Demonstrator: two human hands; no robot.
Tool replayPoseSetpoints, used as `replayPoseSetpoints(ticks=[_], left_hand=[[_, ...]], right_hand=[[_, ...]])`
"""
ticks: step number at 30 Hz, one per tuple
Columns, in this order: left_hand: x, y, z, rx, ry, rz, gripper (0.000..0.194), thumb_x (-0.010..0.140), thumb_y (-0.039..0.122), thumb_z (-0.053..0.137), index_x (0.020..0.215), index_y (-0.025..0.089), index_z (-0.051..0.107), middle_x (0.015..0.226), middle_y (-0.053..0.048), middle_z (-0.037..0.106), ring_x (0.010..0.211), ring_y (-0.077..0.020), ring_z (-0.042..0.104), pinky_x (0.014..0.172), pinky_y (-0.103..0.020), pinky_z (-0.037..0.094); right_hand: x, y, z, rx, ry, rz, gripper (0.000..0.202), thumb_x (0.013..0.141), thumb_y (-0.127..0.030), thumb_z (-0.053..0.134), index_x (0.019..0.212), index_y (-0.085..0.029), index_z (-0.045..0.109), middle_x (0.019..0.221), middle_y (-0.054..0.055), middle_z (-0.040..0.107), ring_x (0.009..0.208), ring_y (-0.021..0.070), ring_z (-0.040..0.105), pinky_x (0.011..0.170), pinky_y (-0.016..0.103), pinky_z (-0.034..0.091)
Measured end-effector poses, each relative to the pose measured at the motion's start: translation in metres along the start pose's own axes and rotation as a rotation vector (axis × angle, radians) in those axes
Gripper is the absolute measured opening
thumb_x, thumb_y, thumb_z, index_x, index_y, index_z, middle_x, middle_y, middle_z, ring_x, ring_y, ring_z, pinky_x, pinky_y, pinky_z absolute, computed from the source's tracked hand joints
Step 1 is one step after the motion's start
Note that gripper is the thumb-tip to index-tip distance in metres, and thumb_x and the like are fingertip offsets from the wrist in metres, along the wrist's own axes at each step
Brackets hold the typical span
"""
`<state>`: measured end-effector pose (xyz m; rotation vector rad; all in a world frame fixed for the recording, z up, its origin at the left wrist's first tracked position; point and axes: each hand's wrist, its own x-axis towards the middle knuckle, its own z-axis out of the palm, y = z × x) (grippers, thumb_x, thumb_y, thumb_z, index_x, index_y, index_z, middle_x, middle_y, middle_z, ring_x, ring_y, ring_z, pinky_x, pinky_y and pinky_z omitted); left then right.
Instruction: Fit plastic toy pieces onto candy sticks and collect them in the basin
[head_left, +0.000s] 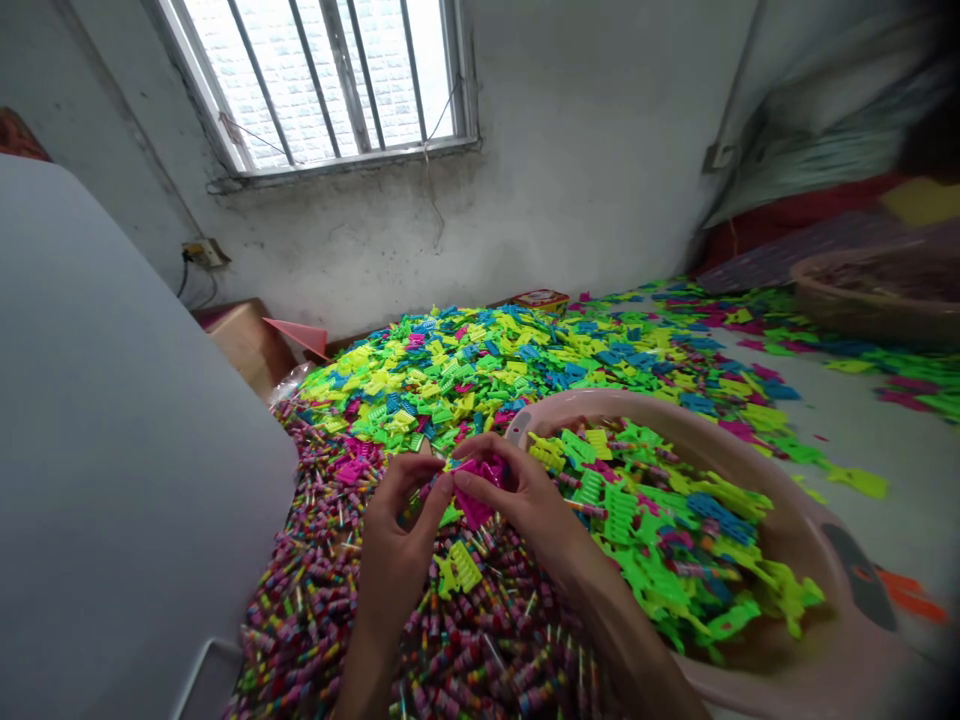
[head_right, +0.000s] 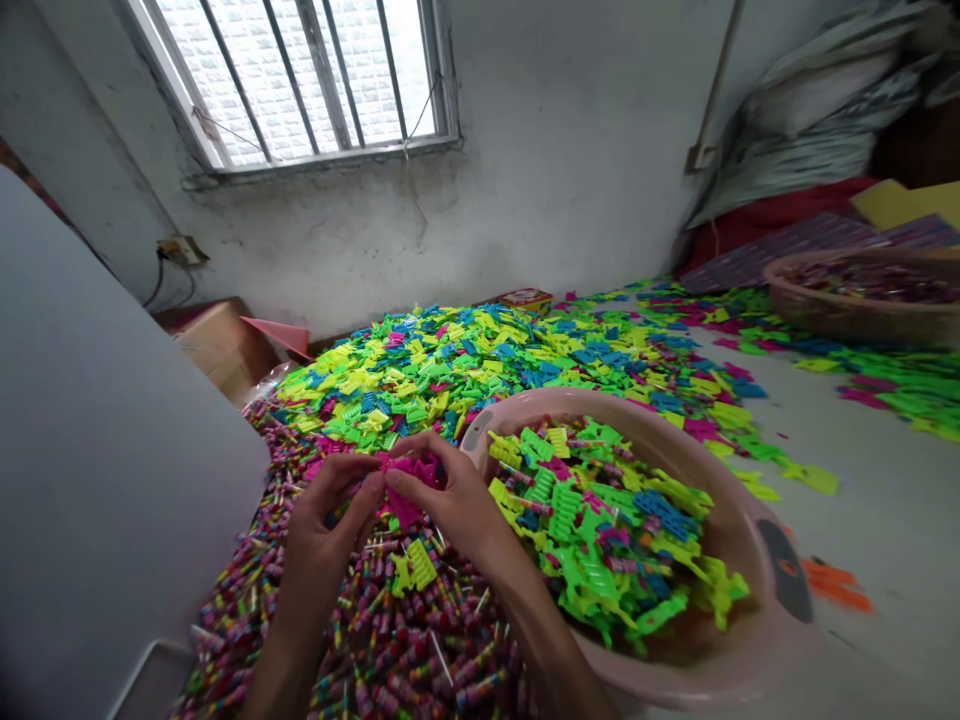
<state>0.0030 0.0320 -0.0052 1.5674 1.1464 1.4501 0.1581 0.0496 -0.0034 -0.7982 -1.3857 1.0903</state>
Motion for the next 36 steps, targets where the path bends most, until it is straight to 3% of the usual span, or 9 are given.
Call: replayPoseSetpoints(ticks=[7, 12, 20, 24, 36], left_hand=[[0.0015, -0.0018, -0.0028, -0.043, 0.029, -0.006, 0.021, 0.085, 0.040, 0.073, 0.093, 0.021, 0.067, 0.090, -0.001, 0.069, 0.092, -0.0190, 0.068, 0.066, -0.022, 0.054], [0.0017, -0.0040, -0.0022, -0.035, 0.029, -0.009, 0.021, 0.086, 0.040, 0.071, 0.094, 0.022, 0.067, 0.090, 0.000, 0.068, 0.079, -0.0146, 0.066, 0.056, -0.018, 0.049], [0.0014, -0.0039, -0.0056, -0.081, -0.008, -0.018, 0.021, 0.088, 0.040, 0.071, 0.094, 0.021, 0.065, 0.078, 0.004, 0.060, 0.046, -0.0037, 0.044, 0.038, -0.015, 0.037], [-0.0006, 0.0002, -0.0050, -0.060, -0.045, -0.023, 0.022, 0.087, 0.040, 0.071, 0.094, 0.020, 0.065, 0.081, 0.004, 0.060, 0.046, -0.0045, 0.048, 0.038, -0.016, 0.043], [-0.0002, -0.0016, -0.0008, -0.050, 0.010, -0.010, 0.022, 0.089, 0.041, 0.069, 0.098, 0.022, 0.065, 0.085, 0.003, 0.062, 0.050, -0.0058, 0.053, 0.039, -0.017, 0.047]], right_hand=[[0.0004, 0.0016, -0.0002, 0.018, -0.023, 0.038, 0.021, 0.082, -0.042, 0.077, 0.091, -0.024, 0.071, 0.082, -0.001, 0.066, 0.075, 0.0162, 0.059, 0.070, 0.028, 0.045], [-0.0005, 0.0007, -0.0006, -0.015, -0.034, 0.037, 0.020, 0.084, -0.041, 0.076, 0.090, -0.023, 0.069, 0.081, -0.002, 0.064, 0.074, 0.0149, 0.057, 0.070, 0.027, 0.044], [-0.0004, -0.0008, 0.0030, -0.026, -0.054, 0.026, 0.018, 0.084, -0.039, 0.074, 0.089, -0.023, 0.068, 0.083, -0.001, 0.065, 0.078, 0.0161, 0.059, 0.073, 0.028, 0.046], [0.0000, 0.0005, 0.0005, -0.043, -0.037, -0.001, 0.014, 0.085, -0.036, 0.073, 0.090, -0.023, 0.068, 0.083, -0.002, 0.065, 0.078, 0.0161, 0.059, 0.072, 0.028, 0.045], [-0.0020, -0.0027, 0.0003, -0.052, -0.025, -0.015, 0.014, 0.087, -0.036, 0.072, 0.089, -0.023, 0.066, 0.082, -0.002, 0.062, 0.075, 0.0152, 0.056, 0.070, 0.027, 0.042]])
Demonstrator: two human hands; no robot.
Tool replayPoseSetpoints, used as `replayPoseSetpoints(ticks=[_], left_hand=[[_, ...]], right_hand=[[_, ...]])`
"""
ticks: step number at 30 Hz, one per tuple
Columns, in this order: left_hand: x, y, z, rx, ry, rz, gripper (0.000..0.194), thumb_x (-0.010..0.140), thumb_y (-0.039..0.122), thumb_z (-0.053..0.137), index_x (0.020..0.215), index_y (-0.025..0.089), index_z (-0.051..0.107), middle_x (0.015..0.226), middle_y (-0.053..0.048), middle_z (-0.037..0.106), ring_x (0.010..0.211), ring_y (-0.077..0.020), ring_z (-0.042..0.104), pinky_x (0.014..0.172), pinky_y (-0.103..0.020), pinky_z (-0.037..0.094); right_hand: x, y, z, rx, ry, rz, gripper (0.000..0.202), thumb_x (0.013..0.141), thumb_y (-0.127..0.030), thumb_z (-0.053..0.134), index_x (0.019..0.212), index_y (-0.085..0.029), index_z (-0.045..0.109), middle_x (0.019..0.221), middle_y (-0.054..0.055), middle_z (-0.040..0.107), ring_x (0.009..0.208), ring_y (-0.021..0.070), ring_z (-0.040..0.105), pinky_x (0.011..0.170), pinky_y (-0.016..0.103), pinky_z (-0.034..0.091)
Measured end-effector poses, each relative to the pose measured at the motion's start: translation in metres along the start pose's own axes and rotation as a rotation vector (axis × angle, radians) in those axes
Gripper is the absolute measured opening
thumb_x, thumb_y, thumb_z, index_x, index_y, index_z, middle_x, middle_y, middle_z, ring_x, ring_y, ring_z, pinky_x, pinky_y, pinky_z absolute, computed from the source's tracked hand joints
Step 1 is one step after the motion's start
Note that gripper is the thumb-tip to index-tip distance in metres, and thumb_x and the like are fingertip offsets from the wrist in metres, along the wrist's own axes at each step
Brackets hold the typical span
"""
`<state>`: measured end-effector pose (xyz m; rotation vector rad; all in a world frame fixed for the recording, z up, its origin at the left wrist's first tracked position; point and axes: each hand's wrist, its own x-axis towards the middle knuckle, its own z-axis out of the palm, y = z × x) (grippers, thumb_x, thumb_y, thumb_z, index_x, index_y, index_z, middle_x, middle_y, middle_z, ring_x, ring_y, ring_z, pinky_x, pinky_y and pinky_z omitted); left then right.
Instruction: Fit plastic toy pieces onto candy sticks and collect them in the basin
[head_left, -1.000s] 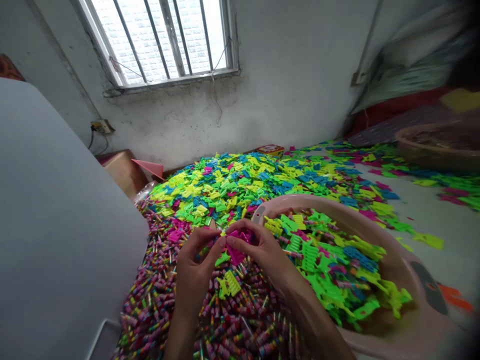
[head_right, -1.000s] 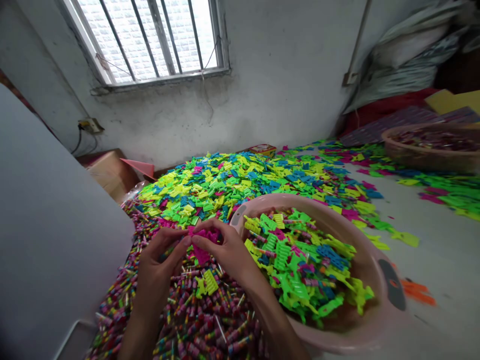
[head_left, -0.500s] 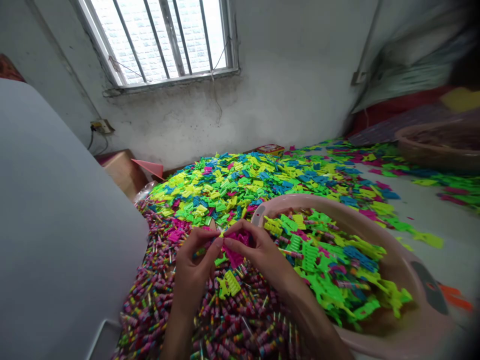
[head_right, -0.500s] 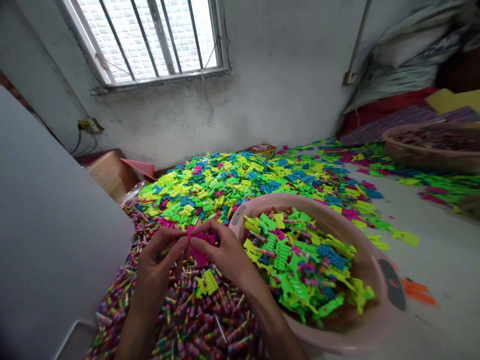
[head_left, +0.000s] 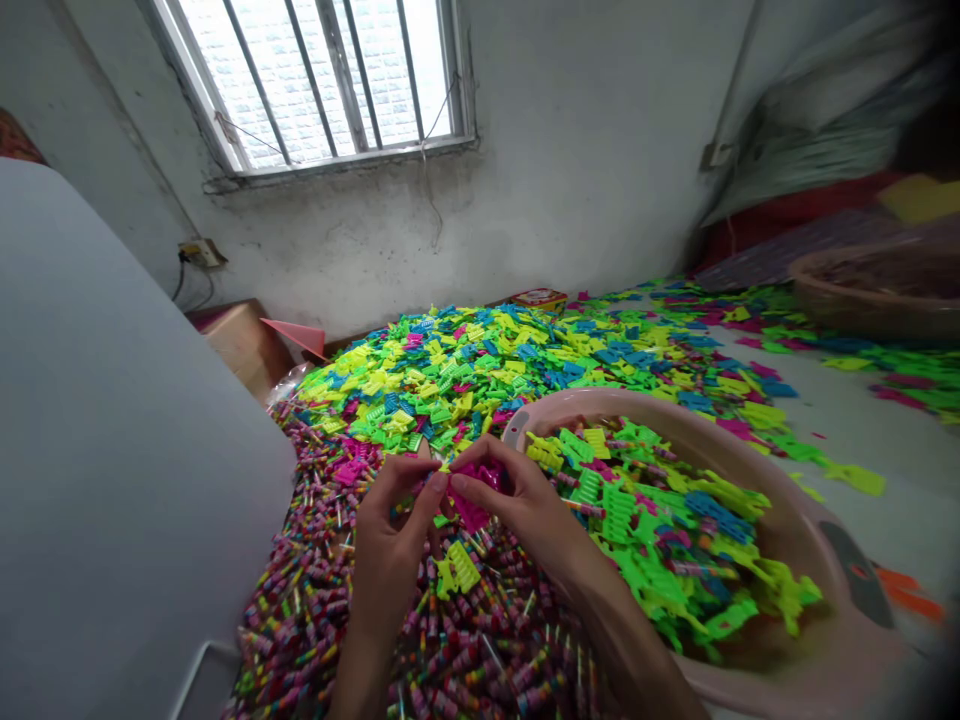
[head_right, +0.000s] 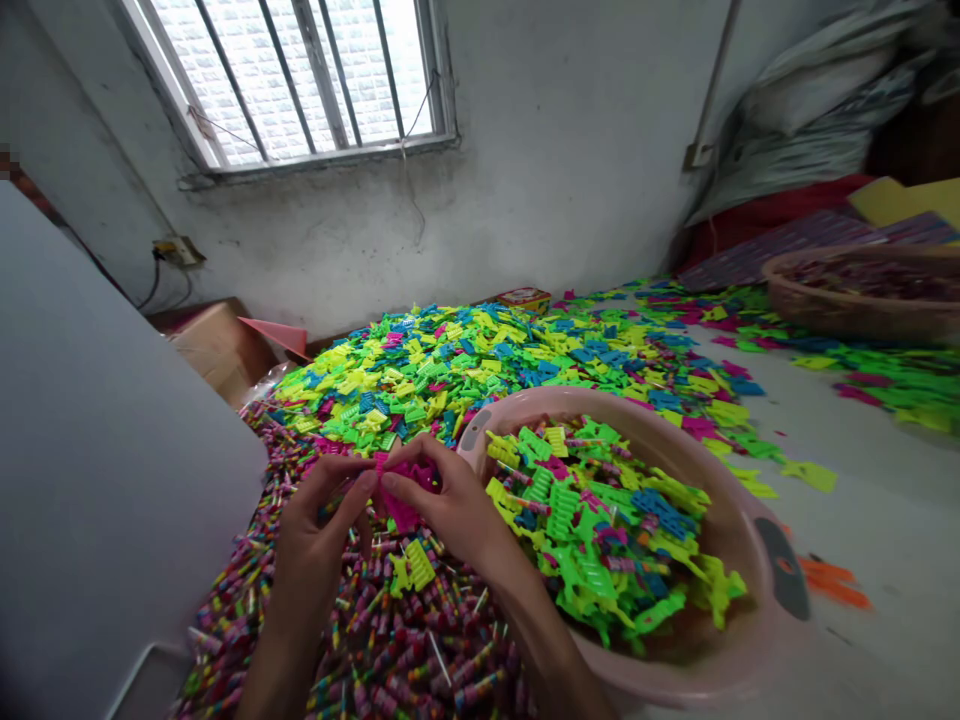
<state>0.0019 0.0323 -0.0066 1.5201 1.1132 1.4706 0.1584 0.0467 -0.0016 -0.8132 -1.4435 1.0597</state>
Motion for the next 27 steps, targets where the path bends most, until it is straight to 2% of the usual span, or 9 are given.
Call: replayPoseSetpoints(ticks=[12, 21, 27], left_hand=[[-0.0012, -0.0002, -0.0023, -0.021, -0.034, 0.000, 0.020, 0.090, 0.039, 0.068, 0.098, 0.022, 0.063, 0.086, 0.003, 0.063, 0.045, -0.0054, 0.052, 0.037, -0.018, 0.046], [-0.0003, 0.0003, -0.0023, -0.001, -0.039, 0.042, 0.017, 0.090, 0.038, 0.068, 0.097, 0.023, 0.064, 0.093, 0.002, 0.063, 0.059, -0.0092, 0.061, 0.043, -0.018, 0.051], [-0.0018, -0.0019, -0.0021, 0.024, -0.049, 0.057, 0.016, 0.090, 0.036, 0.067, 0.100, 0.024, 0.064, 0.093, 0.002, 0.060, 0.058, -0.0081, 0.058, 0.045, -0.018, 0.051]], right_hand=[[0.0008, 0.0005, -0.0001, 0.020, -0.029, 0.001, 0.011, 0.087, -0.032, 0.071, 0.090, -0.023, 0.065, 0.084, -0.002, 0.062, 0.076, 0.0145, 0.056, 0.071, 0.026, 0.043], [-0.0002, -0.0004, 0.0019, 0.036, -0.016, 0.001, 0.014, 0.086, -0.034, 0.072, 0.089, -0.022, 0.065, 0.083, -0.002, 0.062, 0.077, 0.0154, 0.057, 0.072, 0.027, 0.043], [0.0006, -0.0008, 0.0000, 0.033, -0.010, 0.011, 0.015, 0.086, -0.036, 0.071, 0.087, -0.023, 0.065, 0.082, -0.001, 0.063, 0.077, 0.0164, 0.057, 0.072, 0.028, 0.045]])
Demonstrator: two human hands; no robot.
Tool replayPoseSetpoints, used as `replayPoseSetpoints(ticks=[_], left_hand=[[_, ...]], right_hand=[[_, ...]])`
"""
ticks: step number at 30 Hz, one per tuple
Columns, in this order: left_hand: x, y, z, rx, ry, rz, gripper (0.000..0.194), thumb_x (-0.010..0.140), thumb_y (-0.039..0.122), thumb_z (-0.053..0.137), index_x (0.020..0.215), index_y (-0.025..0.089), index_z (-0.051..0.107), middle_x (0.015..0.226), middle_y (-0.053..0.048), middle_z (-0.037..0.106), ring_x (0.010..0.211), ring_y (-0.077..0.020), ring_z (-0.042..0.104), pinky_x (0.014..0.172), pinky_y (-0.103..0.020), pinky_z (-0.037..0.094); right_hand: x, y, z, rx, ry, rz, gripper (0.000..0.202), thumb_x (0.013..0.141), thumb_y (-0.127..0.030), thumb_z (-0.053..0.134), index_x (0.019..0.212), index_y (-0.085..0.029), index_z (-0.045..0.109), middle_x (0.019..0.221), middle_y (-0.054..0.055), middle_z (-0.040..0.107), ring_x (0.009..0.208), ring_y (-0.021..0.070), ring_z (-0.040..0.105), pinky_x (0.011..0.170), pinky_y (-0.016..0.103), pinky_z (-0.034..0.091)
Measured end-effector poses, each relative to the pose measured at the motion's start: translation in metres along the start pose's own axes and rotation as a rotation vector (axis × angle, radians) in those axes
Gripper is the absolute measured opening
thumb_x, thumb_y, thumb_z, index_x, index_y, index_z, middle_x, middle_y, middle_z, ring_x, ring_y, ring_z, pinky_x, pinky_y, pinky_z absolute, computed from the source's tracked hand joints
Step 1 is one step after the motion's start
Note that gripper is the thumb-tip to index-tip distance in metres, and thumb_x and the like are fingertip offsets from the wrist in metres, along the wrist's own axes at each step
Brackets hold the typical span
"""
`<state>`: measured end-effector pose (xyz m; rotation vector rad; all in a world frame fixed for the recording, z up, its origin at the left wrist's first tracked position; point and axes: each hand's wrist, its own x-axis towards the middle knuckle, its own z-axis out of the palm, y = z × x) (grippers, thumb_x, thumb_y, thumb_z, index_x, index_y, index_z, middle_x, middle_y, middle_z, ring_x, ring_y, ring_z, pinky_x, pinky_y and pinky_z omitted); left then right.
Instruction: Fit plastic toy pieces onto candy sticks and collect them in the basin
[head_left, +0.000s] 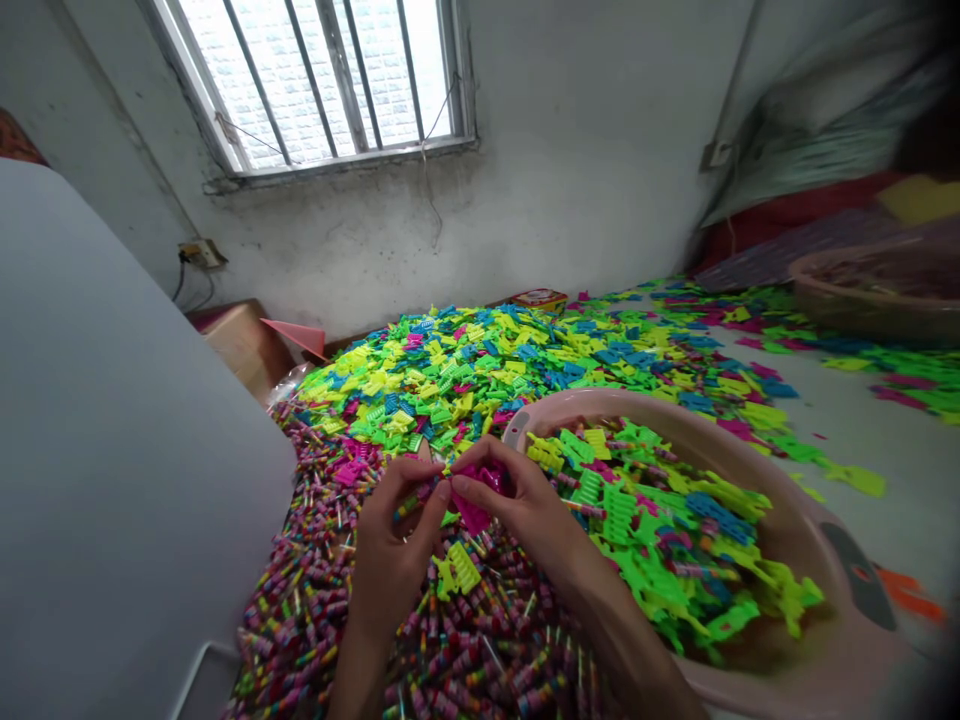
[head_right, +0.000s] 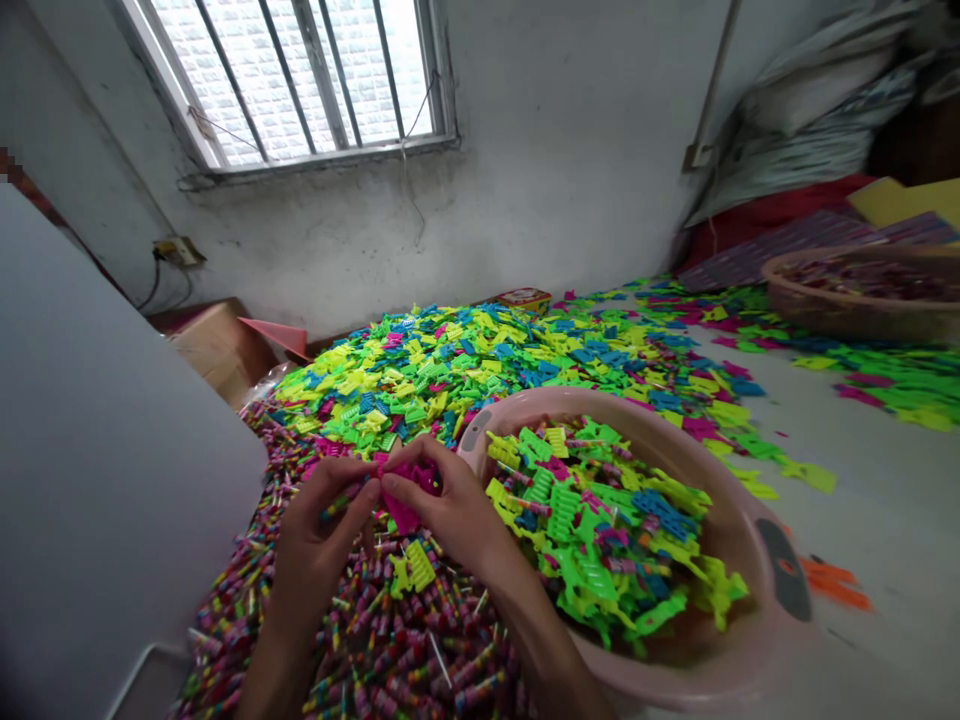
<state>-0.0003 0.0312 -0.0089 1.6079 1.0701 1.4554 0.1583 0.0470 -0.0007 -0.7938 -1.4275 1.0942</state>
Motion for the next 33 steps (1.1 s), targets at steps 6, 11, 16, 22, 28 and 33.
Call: replayPoseSetpoints(ticks=[6, 11, 16, 22, 28, 33], left_hand=[[0.000, -0.005, -0.004, 0.064, -0.004, 0.087, 0.011, 0.092, 0.032, 0.066, 0.100, 0.024, 0.064, 0.095, -0.001, 0.062, 0.076, -0.0125, 0.065, 0.049, -0.016, 0.047], [-0.001, -0.004, -0.007, 0.062, 0.006, 0.092, 0.011, 0.092, 0.033, 0.065, 0.098, 0.023, 0.064, 0.093, -0.002, 0.066, 0.081, -0.0155, 0.067, 0.053, -0.019, 0.049], [0.000, -0.004, -0.007, 0.164, 0.002, 0.130, 0.010, 0.094, 0.032, 0.062, 0.098, 0.023, 0.064, 0.092, -0.003, 0.069, 0.087, -0.0187, 0.069, 0.069, -0.025, 0.055], [0.005, -0.005, -0.004, 0.517, -0.009, 0.337, 0.014, 0.095, 0.026, 0.059, 0.108, 0.023, 0.065, 0.099, -0.005, 0.071, 0.092, -0.0204, 0.068, 0.084, -0.033, 0.054], [0.004, -0.009, -0.001, 0.771, -0.056, 0.455, 0.026, 0.096, 0.031, 0.058, 0.119, 0.021, 0.056, 0.111, -0.011, 0.067, 0.110, -0.0292, 0.062, 0.097, -0.047, 0.051], [0.001, -0.008, 0.005, 0.931, -0.066, 0.460, 0.054, 0.084, 0.047, 0.072, 0.123, 0.016, 0.051, 0.116, -0.016, 0.062, 0.117, -0.0364, 0.056, 0.097, -0.053, 0.050]], right_hand=[[-0.002, -0.003, 0.004, 0.001, 0.015, 0.008, 0.017, 0.085, -0.037, 0.072, 0.086, -0.022, 0.064, 0.078, -0.002, 0.059, 0.073, 0.0157, 0.054, 0.069, 0.026, 0.044], [-0.003, -0.001, 0.011, 0.074, 0.027, 0.006, 0.017, 0.085, -0.036, 0.072, 0.085, -0.022, 0.063, 0.073, -0.003, 0.055, 0.067, 0.0136, 0.050, 0.064, 0.025, 0.041], [-0.003, -0.002, 0.013, 0.103, 0.041, -0.007, 0.014, 0.085, -0.034, 0.072, 0.085, -0.022, 0.064, 0.074, -0.003, 0.056, 0.066, 0.0131, 0.050, 0.062, 0.025, 0.041], [0.004, 0.007, 0.008, 0.058, 0.114, 0.015, 0.017, 0.084, -0.037, 0.071, 0.086, -0.021, 0.067, 0.077, -0.001, 0.060, 0.071, 0.0158, 0.055, 0.065, 0.027, 0.044], [0.006, 0.010, 0.002, 0.010, 0.097, -0.016, 0.013, 0.083, -0.035, 0.071, 0.084, -0.022, 0.067, 0.081, 0.000, 0.063, 0.077, 0.0174, 0.057, 0.072, 0.029, 0.046], [0.005, 0.007, 0.003, 0.008, 0.116, -0.003, 0.012, 0.082, -0.033, 0.071, 0.082, -0.022, 0.067, 0.080, -0.001, 0.062, 0.078, 0.0173, 0.058, 0.075, 0.029, 0.047]])
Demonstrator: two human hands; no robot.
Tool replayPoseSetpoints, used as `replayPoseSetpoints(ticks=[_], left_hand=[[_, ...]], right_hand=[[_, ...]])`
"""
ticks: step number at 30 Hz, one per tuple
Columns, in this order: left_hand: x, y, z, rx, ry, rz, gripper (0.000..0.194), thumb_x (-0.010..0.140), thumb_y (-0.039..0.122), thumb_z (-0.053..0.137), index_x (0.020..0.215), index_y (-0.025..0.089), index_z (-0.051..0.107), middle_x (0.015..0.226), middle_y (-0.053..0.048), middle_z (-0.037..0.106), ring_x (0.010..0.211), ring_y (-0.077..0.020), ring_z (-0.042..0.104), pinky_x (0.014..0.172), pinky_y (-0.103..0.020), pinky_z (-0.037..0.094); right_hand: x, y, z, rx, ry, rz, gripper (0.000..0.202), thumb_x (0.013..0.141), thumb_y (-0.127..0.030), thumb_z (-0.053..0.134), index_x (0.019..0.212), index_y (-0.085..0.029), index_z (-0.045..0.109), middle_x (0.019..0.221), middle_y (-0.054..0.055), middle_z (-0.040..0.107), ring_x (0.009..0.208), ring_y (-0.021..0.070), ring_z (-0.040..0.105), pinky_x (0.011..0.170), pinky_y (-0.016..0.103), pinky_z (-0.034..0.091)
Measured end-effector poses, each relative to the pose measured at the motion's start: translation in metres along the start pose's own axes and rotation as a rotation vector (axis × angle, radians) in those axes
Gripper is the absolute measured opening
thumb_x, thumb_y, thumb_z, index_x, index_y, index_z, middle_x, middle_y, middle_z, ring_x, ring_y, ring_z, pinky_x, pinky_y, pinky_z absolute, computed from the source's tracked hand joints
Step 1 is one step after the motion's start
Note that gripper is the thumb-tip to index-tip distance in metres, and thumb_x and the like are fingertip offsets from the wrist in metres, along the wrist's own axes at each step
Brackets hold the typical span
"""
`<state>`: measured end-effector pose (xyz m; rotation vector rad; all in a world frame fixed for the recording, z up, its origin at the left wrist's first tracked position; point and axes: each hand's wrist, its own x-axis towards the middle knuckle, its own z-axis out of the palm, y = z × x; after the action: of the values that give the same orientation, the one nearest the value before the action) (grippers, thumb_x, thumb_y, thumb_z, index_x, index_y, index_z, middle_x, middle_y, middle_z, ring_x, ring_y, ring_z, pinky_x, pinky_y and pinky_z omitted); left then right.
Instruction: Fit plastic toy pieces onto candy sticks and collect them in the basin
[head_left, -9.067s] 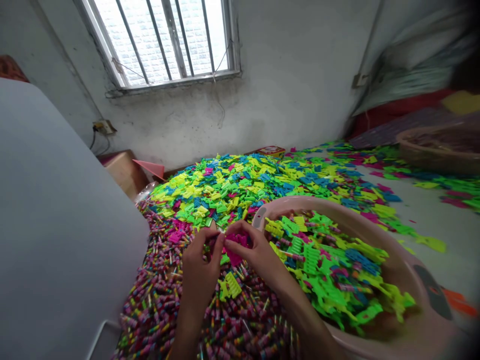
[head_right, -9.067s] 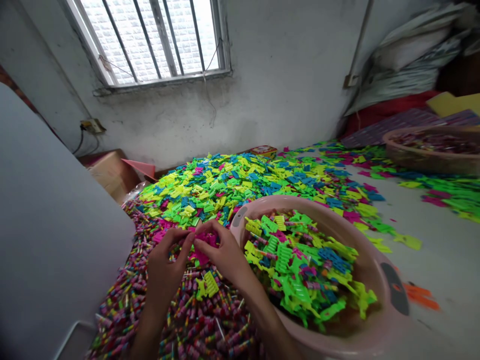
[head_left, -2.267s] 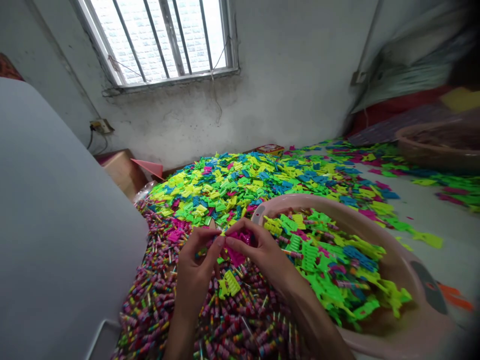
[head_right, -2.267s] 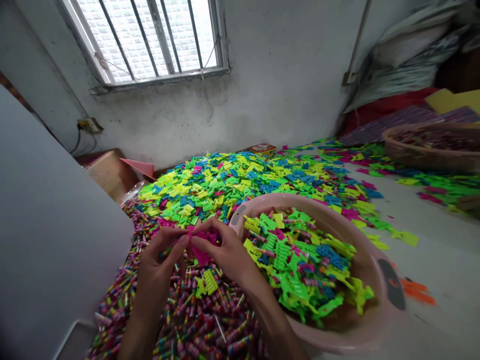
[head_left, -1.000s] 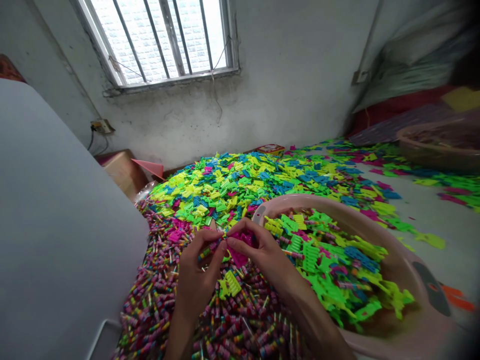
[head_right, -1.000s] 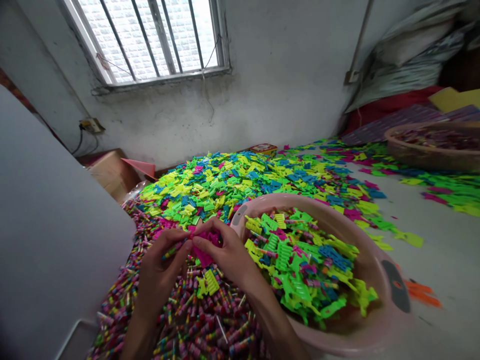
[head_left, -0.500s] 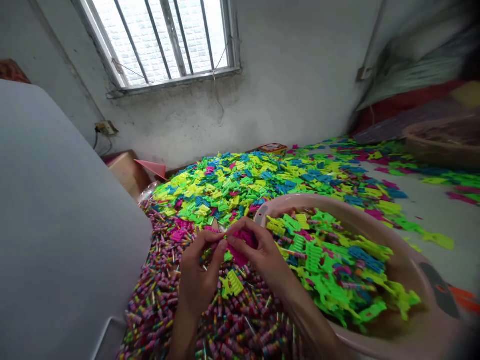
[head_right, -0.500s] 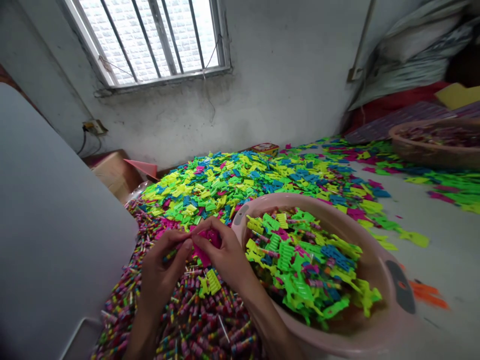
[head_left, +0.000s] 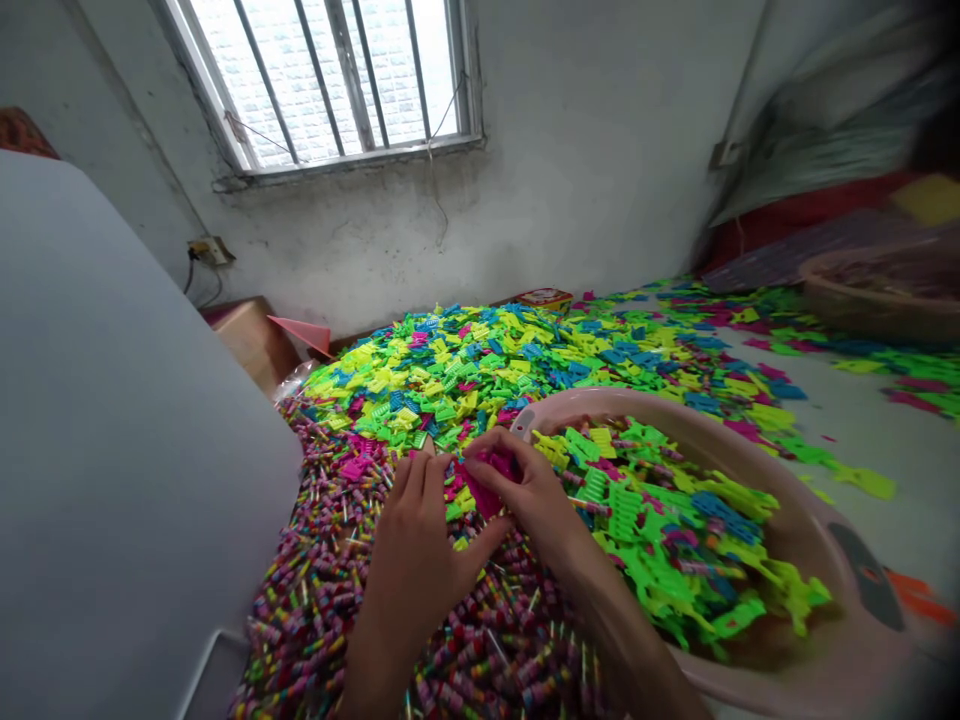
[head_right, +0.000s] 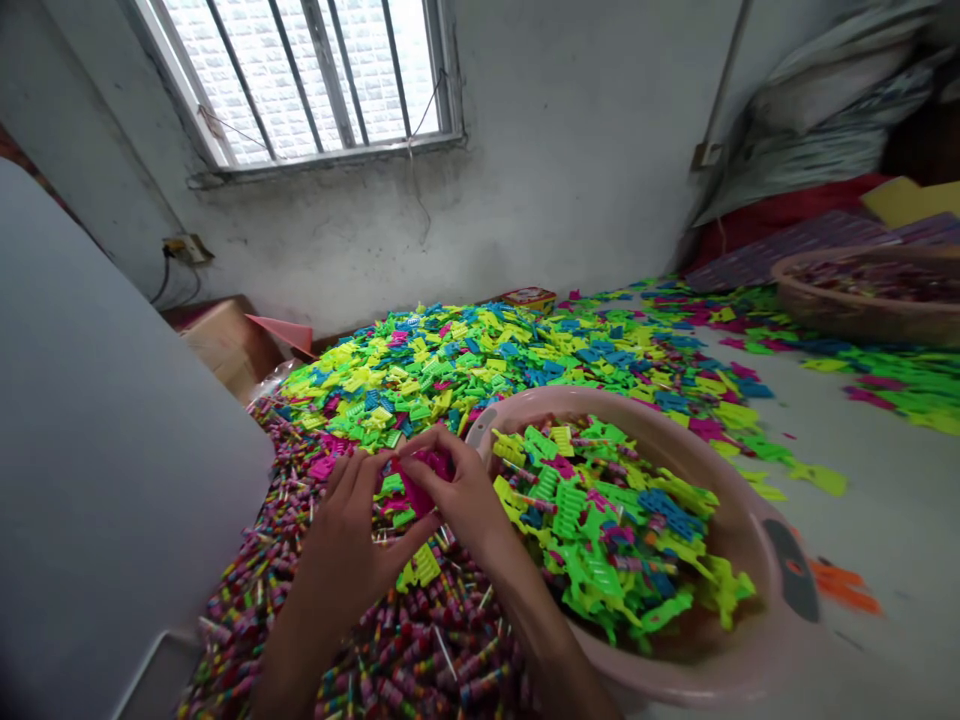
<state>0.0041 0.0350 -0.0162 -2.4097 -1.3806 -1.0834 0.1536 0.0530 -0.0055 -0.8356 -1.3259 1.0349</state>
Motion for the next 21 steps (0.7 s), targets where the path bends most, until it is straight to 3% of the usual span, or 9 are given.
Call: replayPoseSetpoints(ticks=[6, 11, 21], left_hand=[[0.0010, -0.0011, 0.0051, 0.015, 0.104, 0.040, 0.043, 0.080, 0.040, 0.075, 0.110, 0.018, 0.052, 0.104, -0.012, 0.064, 0.107, -0.0343, 0.061, 0.094, -0.050, 0.051], [0.0004, -0.0069, 0.0052, 0.019, 0.094, 0.094, 0.041, 0.080, 0.044, 0.075, 0.106, 0.022, 0.052, 0.097, -0.009, 0.063, 0.103, -0.0326, 0.061, 0.085, -0.044, 0.052], [0.0011, 0.0005, 0.0085, -0.052, 0.110, 0.085, 0.031, 0.084, 0.037, 0.072, 0.102, 0.020, 0.053, 0.091, -0.007, 0.062, 0.098, -0.0304, 0.061, 0.088, -0.045, 0.051]], right_hand=[[-0.0014, -0.0029, -0.0012, 0.001, -0.006, 0.004, 0.011, 0.082, -0.032, 0.072, 0.084, -0.023, 0.066, 0.085, 0.000, 0.065, 0.084, 0.0191, 0.060, 0.080, 0.030, 0.048], [-0.0013, -0.0030, -0.0025, -0.014, -0.035, 0.018, 0.012, 0.081, -0.033, 0.073, 0.083, -0.023, 0.067, 0.085, 0.000, 0.066, 0.084, 0.0192, 0.060, 0.083, 0.032, 0.048], [-0.0006, -0.0021, -0.0026, 0.016, 0.006, 0.004, 0.012, 0.081, -0.032, 0.073, 0.084, -0.023, 0.066, 0.086, -0.001, 0.065, 0.084, 0.0182, 0.060, 0.082, 0.030, 0.048]])
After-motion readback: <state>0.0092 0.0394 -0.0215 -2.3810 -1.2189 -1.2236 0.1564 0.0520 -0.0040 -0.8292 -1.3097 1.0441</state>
